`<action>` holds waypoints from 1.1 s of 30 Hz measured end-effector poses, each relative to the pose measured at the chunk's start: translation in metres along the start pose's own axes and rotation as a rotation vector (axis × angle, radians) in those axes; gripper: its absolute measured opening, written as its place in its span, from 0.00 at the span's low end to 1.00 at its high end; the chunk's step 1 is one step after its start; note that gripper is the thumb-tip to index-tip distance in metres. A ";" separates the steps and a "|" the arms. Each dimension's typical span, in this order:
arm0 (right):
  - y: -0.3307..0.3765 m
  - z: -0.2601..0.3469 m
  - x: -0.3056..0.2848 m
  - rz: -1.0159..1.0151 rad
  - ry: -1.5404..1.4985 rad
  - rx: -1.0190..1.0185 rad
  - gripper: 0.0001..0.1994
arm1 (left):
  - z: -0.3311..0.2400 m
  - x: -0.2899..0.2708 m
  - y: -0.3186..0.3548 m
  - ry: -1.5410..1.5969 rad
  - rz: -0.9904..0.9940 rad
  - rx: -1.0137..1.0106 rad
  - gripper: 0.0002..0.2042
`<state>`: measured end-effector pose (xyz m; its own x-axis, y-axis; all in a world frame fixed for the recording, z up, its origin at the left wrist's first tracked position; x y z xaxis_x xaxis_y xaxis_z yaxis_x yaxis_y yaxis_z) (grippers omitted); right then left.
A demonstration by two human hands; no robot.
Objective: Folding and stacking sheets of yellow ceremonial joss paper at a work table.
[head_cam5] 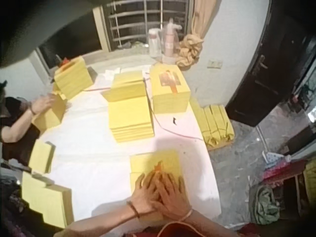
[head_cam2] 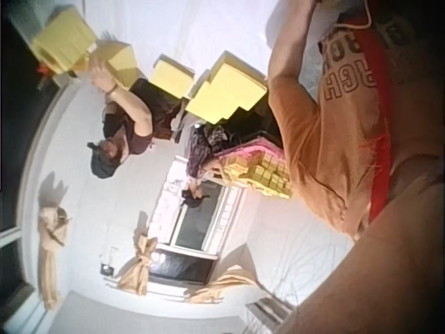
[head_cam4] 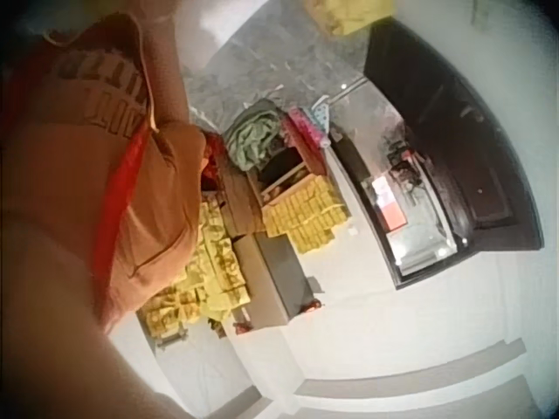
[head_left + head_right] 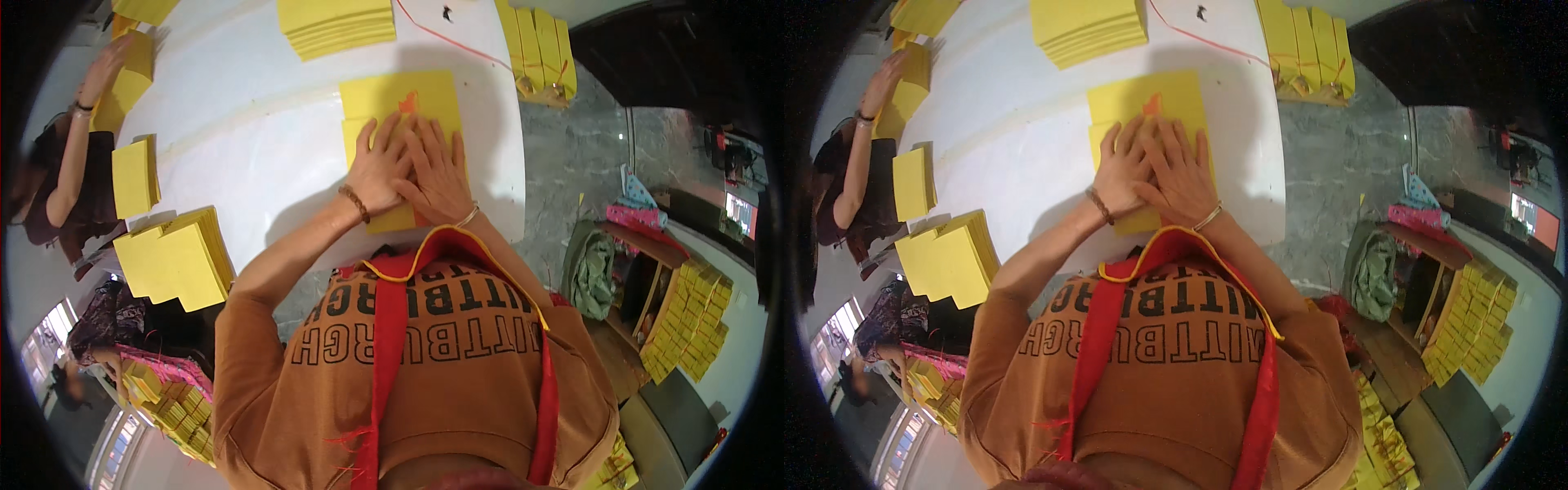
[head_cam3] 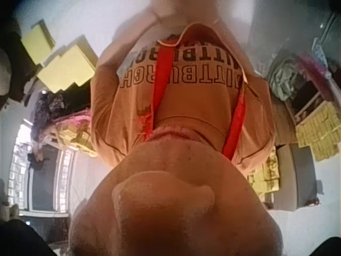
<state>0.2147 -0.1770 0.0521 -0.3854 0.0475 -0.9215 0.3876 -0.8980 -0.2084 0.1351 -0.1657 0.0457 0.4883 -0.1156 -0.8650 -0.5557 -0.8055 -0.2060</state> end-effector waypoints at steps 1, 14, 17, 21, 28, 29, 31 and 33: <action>0.001 0.000 0.004 -0.016 0.001 -0.022 0.29 | 0.007 0.000 0.003 -0.019 -0.019 -0.003 0.22; -0.001 0.005 0.020 0.112 0.295 -0.018 0.33 | 0.004 -0.031 0.033 0.335 0.039 -0.005 0.31; -0.001 -0.006 0.016 0.123 0.095 -0.002 0.34 | -0.004 -0.023 0.035 0.056 0.128 0.114 0.33; -0.001 -0.031 -0.002 0.187 -0.598 0.106 0.34 | -0.029 -0.019 0.025 -0.234 0.105 0.178 0.31; 0.035 -0.116 -0.023 -0.265 -1.265 0.684 0.21 | -0.006 -0.055 -0.015 0.166 0.292 0.014 0.18; 0.052 -0.132 -0.016 -0.308 -1.178 0.823 0.19 | 0.000 -0.083 -0.025 0.106 0.117 0.131 0.16; 0.076 -0.149 -0.001 -0.354 -1.081 0.970 0.17 | 0.022 -0.135 -0.051 0.041 -0.085 0.066 0.22; 0.098 -0.154 0.022 -0.277 -0.999 1.061 0.15 | 0.054 -0.160 -0.078 -0.178 -0.135 0.016 0.22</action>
<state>0.3730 -0.1963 -0.0394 -0.9160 0.3475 -0.2005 -0.4003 -0.8244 0.4002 0.0642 -0.0527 0.1750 0.4330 0.0980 -0.8961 -0.5044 -0.7975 -0.3310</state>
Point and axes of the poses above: each hand's wrist, its own y-axis away from the middle knuckle, its own x-axis out of the palm, z = x × y, the point moved 7 cm from there along -y, towards the middle knuckle, and after that the axes turned 11 degrees about y, right-handed, at the moved point
